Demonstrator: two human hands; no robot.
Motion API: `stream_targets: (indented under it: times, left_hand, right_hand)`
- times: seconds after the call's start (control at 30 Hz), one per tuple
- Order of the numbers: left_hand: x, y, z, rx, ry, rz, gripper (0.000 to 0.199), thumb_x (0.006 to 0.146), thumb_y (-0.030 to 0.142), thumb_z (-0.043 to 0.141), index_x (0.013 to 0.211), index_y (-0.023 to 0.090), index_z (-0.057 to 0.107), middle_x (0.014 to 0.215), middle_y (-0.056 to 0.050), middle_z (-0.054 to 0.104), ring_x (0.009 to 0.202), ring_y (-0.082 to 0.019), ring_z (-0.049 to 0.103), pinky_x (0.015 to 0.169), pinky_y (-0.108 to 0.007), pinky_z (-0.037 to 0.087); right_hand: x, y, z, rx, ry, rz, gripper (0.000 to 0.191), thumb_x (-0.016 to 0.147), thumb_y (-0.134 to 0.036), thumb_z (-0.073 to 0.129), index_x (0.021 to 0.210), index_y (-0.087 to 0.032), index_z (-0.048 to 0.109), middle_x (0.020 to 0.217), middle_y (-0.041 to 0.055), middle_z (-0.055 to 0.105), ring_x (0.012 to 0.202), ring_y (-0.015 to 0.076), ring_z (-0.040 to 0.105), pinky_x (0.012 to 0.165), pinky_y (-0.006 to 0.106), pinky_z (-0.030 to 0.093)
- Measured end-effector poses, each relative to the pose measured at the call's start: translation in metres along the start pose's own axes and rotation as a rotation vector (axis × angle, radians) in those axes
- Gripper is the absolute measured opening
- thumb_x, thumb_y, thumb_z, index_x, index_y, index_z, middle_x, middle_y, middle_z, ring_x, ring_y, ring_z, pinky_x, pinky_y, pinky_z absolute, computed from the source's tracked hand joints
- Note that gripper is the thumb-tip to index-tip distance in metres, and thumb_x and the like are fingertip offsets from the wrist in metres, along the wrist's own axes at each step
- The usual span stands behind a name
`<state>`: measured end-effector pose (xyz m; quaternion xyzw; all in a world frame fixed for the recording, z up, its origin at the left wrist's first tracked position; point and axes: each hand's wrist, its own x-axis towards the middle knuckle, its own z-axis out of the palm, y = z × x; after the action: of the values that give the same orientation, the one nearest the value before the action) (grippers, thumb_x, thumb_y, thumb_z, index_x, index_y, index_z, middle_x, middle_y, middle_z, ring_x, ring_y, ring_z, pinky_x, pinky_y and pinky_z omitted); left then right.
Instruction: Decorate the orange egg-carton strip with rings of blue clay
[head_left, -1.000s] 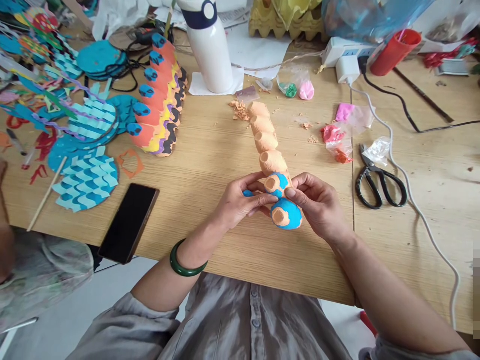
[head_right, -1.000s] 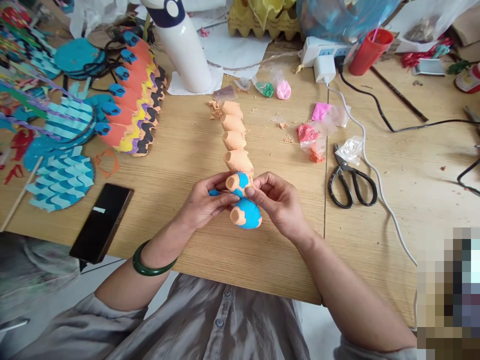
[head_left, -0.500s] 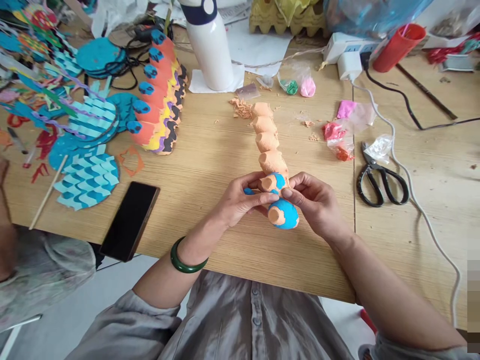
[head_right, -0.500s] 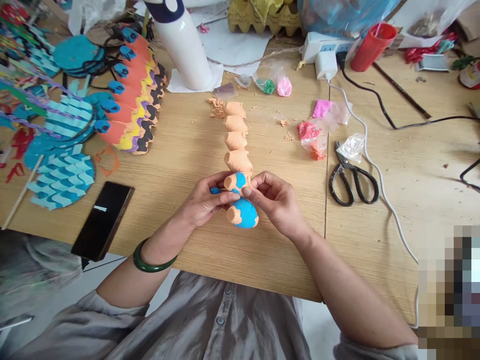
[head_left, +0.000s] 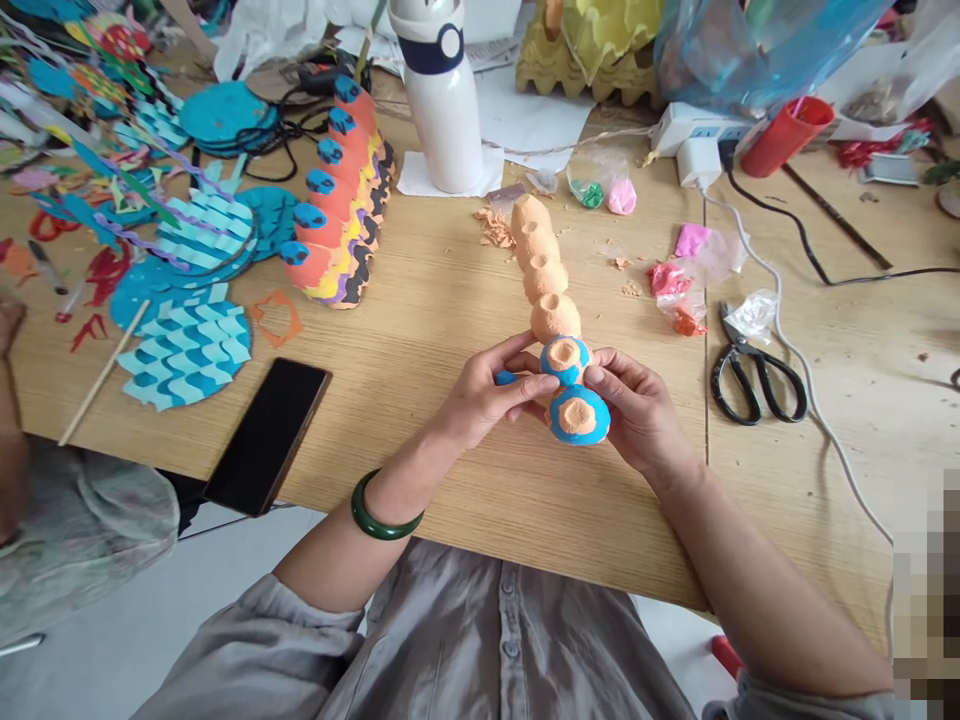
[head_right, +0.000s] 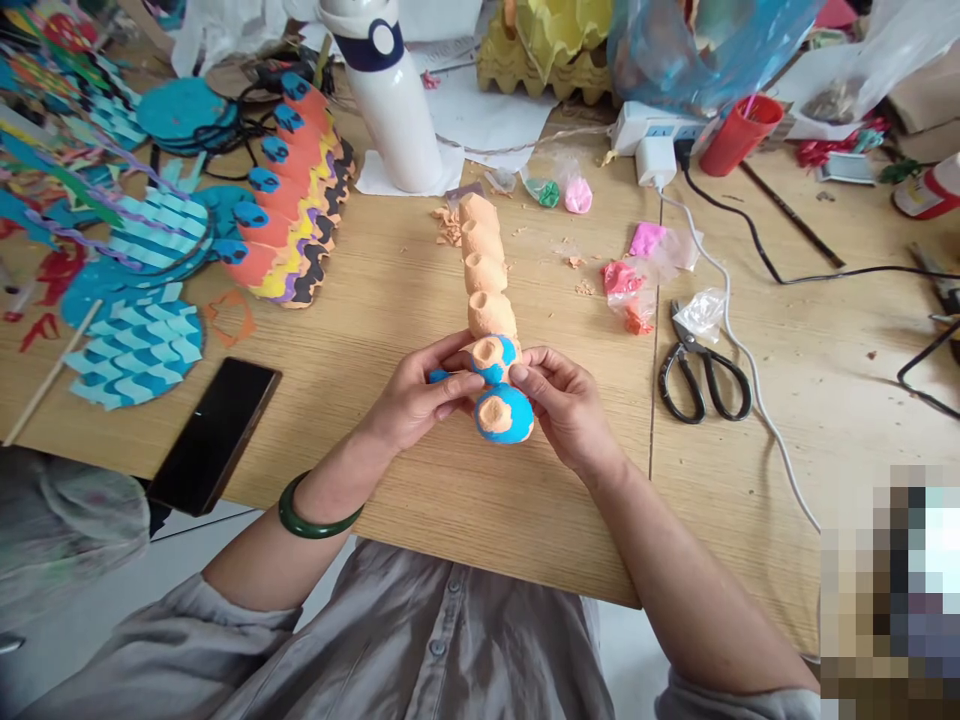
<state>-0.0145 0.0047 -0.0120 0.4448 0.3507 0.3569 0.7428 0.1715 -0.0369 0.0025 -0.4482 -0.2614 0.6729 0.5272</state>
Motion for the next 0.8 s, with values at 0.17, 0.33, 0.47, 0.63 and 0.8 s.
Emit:
stream_targets:
  times: [0.17, 0.33, 0.47, 0.63, 0.8]
  left_hand:
    - [0.000, 0.003, 0.004, 0.096, 0.062, 0.004, 0.077, 0.071, 0.037, 0.093, 0.140, 0.016, 0.066, 0.078, 0.001, 0.072, 0.049, -0.005, 0.054, 0.038, -0.018, 0.032]
    - [0.000, 0.006, 0.003, 0.062, 0.067, -0.058, 0.077, 0.073, 0.037, 0.092, 0.141, 0.014, 0.066, 0.083, -0.001, 0.075, 0.045, -0.003, 0.048, 0.036, -0.019, 0.030]
    - [0.001, 0.004, 0.000, 0.017, 0.058, -0.122, 0.054, 0.067, 0.038, 0.096, 0.113, 0.015, 0.079, 0.075, 0.001, 0.071, 0.045, -0.002, 0.046, 0.038, -0.019, 0.031]
    - [0.003, 0.001, 0.002, -0.003, 0.129, -0.177, 0.051, 0.056, 0.038, 0.101, 0.094, 0.014, 0.077, 0.073, 0.001, 0.071, 0.051, -0.006, 0.055, 0.041, -0.019, 0.035]
    - [0.003, 0.003, 0.004, -0.081, 0.122, -0.108, 0.057, 0.061, 0.047, 0.098, 0.102, 0.014, 0.076, 0.072, 0.001, 0.070, 0.053, -0.006, 0.056, 0.044, -0.017, 0.038]
  right_hand:
    - [0.000, 0.007, -0.004, -0.067, 0.016, -0.077, 0.037, 0.065, -0.047, 0.098, 0.073, -0.023, 0.071, 0.065, -0.0044, 0.069, 0.056, 0.0089, 0.059, 0.055, 0.023, 0.050]
    - [-0.003, 0.010, -0.007, -0.191, 0.014, -0.194, 0.031, 0.074, -0.043, 0.094, 0.074, -0.023, 0.070, 0.071, -0.0020, 0.074, 0.063, 0.0120, 0.066, 0.061, 0.027, 0.056]
    - [-0.005, 0.008, -0.005, -0.244, -0.035, -0.235, 0.030, 0.077, -0.042, 0.092, 0.075, -0.024, 0.069, 0.071, -0.0022, 0.073, 0.065, 0.0130, 0.068, 0.063, 0.028, 0.058]
    - [-0.003, 0.011, -0.004, -0.250, -0.051, -0.197, 0.033, 0.075, -0.046, 0.093, 0.076, -0.023, 0.068, 0.073, -0.0016, 0.073, 0.066, 0.0130, 0.066, 0.064, 0.029, 0.058]
    - [0.001, 0.011, -0.003, -0.090, -0.005, -0.051, 0.040, 0.068, -0.051, 0.096, 0.077, -0.024, 0.068, 0.070, -0.0040, 0.070, 0.059, 0.0107, 0.060, 0.058, 0.026, 0.052]
